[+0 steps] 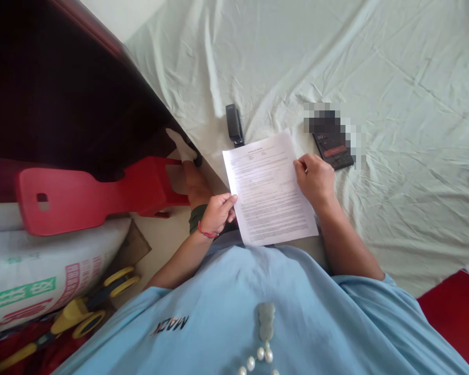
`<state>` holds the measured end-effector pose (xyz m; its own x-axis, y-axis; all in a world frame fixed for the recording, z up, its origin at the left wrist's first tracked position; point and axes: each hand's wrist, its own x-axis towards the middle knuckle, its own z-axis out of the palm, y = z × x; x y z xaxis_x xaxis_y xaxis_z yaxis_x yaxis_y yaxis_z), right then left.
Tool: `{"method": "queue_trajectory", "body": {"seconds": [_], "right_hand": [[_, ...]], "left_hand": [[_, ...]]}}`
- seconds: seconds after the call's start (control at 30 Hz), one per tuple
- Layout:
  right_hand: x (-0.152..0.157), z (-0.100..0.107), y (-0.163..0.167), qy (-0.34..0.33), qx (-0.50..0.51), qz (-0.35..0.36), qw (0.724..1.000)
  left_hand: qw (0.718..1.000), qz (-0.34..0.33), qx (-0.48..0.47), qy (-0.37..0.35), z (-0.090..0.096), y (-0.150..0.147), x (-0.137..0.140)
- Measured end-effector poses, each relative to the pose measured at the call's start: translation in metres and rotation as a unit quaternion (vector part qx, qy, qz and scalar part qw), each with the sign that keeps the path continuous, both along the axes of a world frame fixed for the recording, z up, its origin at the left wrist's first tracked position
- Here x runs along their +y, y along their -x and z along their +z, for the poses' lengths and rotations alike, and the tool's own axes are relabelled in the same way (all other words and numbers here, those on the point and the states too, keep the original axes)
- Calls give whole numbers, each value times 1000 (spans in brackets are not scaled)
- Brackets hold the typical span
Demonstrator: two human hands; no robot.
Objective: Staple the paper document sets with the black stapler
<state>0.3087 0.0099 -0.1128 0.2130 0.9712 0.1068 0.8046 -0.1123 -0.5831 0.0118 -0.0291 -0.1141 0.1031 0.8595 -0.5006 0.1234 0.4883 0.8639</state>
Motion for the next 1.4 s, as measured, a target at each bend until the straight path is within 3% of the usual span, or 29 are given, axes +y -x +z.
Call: {"method": "queue_trajectory", "body": {"seconds": [0.13, 0.3, 0.5, 0.8, 0.97, 1.17, 1.4], "right_hand": [[-2, 3, 4, -22, -23, -13, 999], [5, -4, -6, -16, 56, -19, 998], [8, -17, -14, -36, 84, -48, 995], [9, -27, -22, -21, 43, -51, 998], [9, -17, -15, -38, 40, -49, 997], [6, -4, -2, 17, 54, -27, 998], [-1, 20, -3, 29, -86, 8, 996]], "left_hand": [[1000, -6, 12, -5, -1, -5, 3], [1000, 24, -10, 1, -3, -12, 3], [999, 33, -16, 2, -6, -12, 2], [999, 29, -14, -7, -8, -14, 2], [999, 30, -12, -15, -9, -14, 1], [999, 17, 11, -32, -7, -17, -2], [999, -13, 31, -33, 0, -21, -2]]}}
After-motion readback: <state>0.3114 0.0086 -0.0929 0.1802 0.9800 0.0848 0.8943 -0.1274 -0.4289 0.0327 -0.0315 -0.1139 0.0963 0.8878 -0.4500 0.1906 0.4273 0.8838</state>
